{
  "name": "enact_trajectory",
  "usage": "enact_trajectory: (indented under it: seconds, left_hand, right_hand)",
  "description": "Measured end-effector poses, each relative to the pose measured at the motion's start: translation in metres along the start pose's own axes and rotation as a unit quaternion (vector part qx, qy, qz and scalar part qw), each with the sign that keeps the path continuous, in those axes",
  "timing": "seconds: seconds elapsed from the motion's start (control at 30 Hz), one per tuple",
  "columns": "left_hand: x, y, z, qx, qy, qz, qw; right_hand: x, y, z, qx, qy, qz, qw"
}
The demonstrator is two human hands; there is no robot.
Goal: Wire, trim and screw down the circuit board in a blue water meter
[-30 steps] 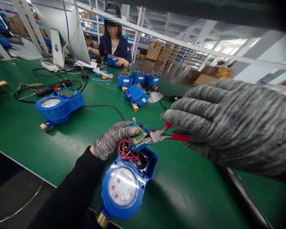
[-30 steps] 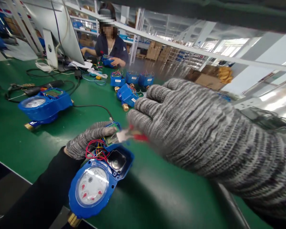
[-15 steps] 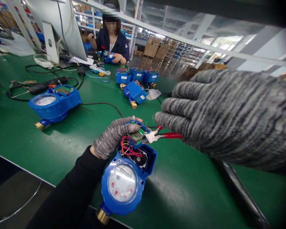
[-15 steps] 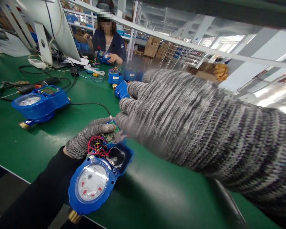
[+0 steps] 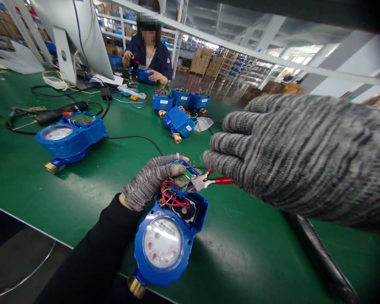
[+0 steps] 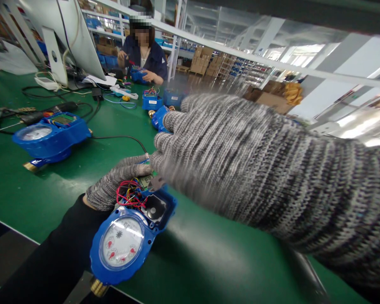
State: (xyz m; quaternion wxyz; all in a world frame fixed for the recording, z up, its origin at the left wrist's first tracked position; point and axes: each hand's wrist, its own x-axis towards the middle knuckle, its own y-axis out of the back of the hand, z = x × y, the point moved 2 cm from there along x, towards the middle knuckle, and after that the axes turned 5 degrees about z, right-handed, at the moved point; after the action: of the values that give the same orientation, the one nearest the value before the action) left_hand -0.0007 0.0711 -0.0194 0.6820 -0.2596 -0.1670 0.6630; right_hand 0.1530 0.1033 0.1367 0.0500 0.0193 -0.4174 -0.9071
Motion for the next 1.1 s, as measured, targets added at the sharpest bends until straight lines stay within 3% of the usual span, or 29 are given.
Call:
enact_trajectory:
  seconds: [0.57,0.87,1.1]
  left_hand:
    - [0.003,-0.001,0.004,0.003,-0.016,-0.042,0.999]
    - [0.005,0.003,0.002,0.033,-0.037,-0.006,0.999]
    - [0.004,0.003,0.002,0.03,-0.009,0.018,0.999]
  right_hand:
    - [0.006,0.002,-0.002,-0.014,-0.04,-0.041,0.998]
    - [0.011,0.002,-0.011,0.003,-0.073,-0.063,0.995]
    - [-0.007,0.001,-0.024,-0.049,-0.106,-0.027,0.993]
